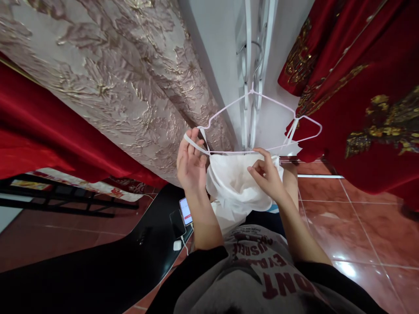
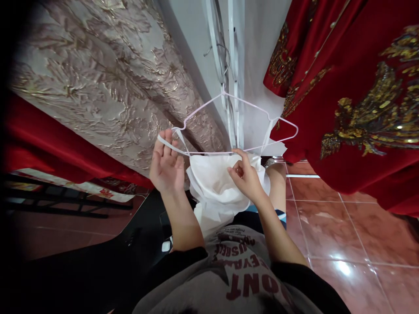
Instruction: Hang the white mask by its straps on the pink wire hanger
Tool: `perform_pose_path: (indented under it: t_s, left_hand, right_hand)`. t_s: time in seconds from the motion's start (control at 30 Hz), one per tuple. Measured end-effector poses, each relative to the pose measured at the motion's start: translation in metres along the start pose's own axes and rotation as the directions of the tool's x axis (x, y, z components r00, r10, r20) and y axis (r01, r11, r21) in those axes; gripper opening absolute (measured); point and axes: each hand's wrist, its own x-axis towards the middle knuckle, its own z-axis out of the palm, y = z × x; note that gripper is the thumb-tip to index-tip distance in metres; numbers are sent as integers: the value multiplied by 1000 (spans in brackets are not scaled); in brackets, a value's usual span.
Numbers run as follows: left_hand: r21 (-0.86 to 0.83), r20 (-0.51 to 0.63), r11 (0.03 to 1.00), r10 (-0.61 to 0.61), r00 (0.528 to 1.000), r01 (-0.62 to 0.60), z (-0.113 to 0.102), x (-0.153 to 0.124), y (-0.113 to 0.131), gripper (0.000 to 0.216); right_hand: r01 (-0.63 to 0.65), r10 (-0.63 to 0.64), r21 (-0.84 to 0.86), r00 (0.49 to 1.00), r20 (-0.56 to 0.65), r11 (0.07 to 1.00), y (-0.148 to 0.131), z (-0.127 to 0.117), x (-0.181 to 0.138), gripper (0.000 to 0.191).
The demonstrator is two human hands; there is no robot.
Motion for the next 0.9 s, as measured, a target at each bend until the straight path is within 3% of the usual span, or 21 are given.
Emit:
perform_pose_path:
  t_s: [0.13, 0.23, 0.33, 0.43, 0.47, 0.53, 0.6, 0.63, 0.67, 0.77, 0.9]
  left_hand:
    - [36, -218, 991, 134, 967, -129, -11, 3, -11, 54]
    - [86, -306, 996, 44, 951, -19, -19, 1, -15, 48]
    - [16, -143, 982, -185, 972, 189, -6, -7, -15, 40]
    - [-89, -13, 966, -246, 969, 244, 18, -16, -17, 40]
    - [-120, -8, 967, -227, 974, 224, 24, -17, -18, 39]
    - [-164, -22, 973, -171, 985, 165, 32, -18, -23, 38]
    - [-174, -29, 977, -128, 991, 121, 32, -15, -27, 38]
    - [-168, -34, 980, -114, 993, 107, 31, -13, -29, 38]
    - [-158, -41, 983, -105, 994, 97, 30, -11, -31, 38]
    - [-141, -77, 986, -95, 992, 84, 27, -8, -33, 39]
    - [-143, -100, 986, -97, 990, 82, 30, -10, -32, 42]
  right_hand:
    - [-10, 10, -24, 1000, -10, 1000, 3, -7, -1, 55]
    - [-6, 5, -43, 1000, -9, 999, 3, -11, 0, 55]
    - [3, -3, 24, 1000, 5, 1000, 0, -3, 1, 57]
    - [7, -11, 195, 1000, 21, 981, -1, 7, 0, 60]
    - [20, -13, 249, 999, -31, 968, 0, 8, -1, 58]
    - [98, -3, 286, 950, -313, 953, 5, 4, -2, 47]
    - [156, 16, 230, 795, -607, 961, 12, -7, -2, 39]
    - [146, 35, 216, 749, -662, 965, 15, -14, -1, 38]
    - [113, 65, 230, 759, -647, 966, 18, -20, 1, 40]
    - [-7, 163, 332, 880, -446, 943, 24, -36, 5, 38]
    - [-54, 211, 366, 889, -405, 929, 24, -44, 7, 18]
